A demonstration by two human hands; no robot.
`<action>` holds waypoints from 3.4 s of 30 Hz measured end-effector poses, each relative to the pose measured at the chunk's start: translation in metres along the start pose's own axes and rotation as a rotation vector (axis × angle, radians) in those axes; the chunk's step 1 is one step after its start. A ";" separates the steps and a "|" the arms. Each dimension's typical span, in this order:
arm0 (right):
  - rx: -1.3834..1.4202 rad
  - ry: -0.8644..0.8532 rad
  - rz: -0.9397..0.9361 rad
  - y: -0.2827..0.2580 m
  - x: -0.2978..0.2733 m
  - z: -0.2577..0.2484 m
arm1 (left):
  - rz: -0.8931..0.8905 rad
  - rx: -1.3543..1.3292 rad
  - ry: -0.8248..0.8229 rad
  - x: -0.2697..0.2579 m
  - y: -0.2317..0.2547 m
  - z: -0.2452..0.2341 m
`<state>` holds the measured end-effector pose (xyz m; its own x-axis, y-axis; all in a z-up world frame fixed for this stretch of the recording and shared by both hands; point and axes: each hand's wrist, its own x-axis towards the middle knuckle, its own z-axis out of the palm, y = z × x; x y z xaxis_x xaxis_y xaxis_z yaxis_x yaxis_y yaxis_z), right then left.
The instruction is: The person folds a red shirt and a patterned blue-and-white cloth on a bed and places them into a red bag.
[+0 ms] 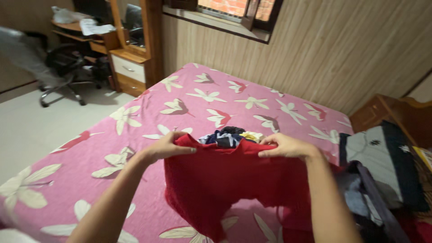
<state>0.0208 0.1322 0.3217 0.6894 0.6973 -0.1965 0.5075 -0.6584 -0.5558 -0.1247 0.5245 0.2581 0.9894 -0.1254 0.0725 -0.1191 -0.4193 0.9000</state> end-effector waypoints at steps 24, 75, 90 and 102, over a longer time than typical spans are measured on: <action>-0.288 0.164 -0.093 -0.110 0.321 0.153 | -0.506 0.454 0.001 -0.087 -0.225 -0.225; -0.055 -0.300 0.113 0.073 0.504 0.461 | -0.628 0.062 0.336 -0.049 -0.560 -0.175; -0.135 -0.198 -0.420 -0.012 0.727 0.413 | -0.476 0.826 -0.062 0.134 -0.610 -0.310; -0.450 -0.420 -0.113 0.039 0.730 0.364 | -0.803 0.714 -0.181 0.106 -0.672 -0.379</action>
<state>0.3556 0.7189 -0.1374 0.4031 0.7610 -0.5083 0.7962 -0.5654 -0.2152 0.0915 1.1333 -0.1761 0.7803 0.3118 -0.5421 0.4779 -0.8564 0.1952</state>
